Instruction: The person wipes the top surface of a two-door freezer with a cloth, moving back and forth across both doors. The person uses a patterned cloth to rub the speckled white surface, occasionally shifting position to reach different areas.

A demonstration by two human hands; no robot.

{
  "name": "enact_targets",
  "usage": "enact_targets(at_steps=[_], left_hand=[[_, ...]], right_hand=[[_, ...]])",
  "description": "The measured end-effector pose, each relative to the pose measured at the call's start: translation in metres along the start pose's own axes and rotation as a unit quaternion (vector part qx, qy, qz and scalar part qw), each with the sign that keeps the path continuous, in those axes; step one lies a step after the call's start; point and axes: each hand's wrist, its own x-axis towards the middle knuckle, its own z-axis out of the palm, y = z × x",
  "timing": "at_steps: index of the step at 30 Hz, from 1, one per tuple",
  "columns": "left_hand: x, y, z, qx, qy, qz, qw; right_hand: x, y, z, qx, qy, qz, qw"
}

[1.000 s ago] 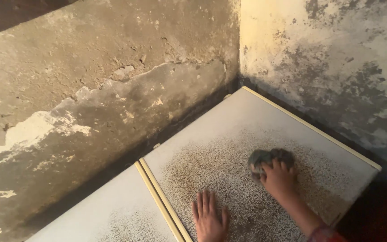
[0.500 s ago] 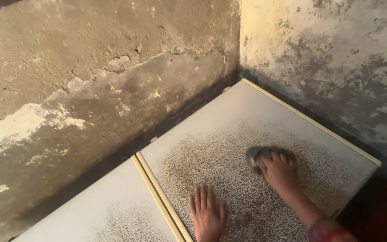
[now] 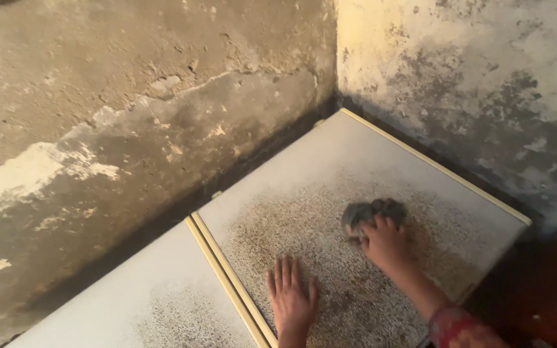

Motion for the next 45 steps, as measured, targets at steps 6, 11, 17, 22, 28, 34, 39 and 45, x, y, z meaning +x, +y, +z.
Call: enact_targets(at_steps=[6, 11, 17, 22, 28, 34, 39, 45], left_hand=[[0.002, -0.001, 0.007, 0.01, 0.011, 0.008, 1.0], [0.004, -0.002, 0.011, -0.002, 0.027, 0.008, 1.0], [0.006, -0.005, 0.015, 0.007, 0.029, 0.009, 1.0], [0.008, -0.005, 0.023, 0.004, 0.048, 0.016, 0.999], [0.011, -0.006, 0.024, 0.017, 0.047, 0.016, 0.999], [-0.012, -0.017, 0.017, -0.043, 0.031, -0.014, 0.999], [-0.048, -0.051, 0.026, -0.008, 0.062, -0.092, 0.994], [-0.059, -0.071, 0.046, -0.011, 0.128, -0.113, 0.985]], right_hand=[[-0.069, -0.009, 0.018, -0.021, 0.03, -0.046, 0.998], [-0.049, -0.001, -0.003, -0.073, -0.077, -0.011, 0.994], [0.014, 0.0, -0.017, -0.013, -0.043, -0.012, 0.999], [0.01, -0.005, -0.017, -0.014, -0.051, -0.007, 0.999], [-0.066, -0.016, 0.011, -0.022, -0.005, -0.12, 0.992], [-0.113, -0.018, 0.042, 0.011, 0.074, -0.158, 0.985], [-0.068, -0.035, 0.024, 0.005, 0.026, -0.127, 0.992], [-0.045, -0.059, 0.008, 0.01, 0.003, -0.101, 0.995]])
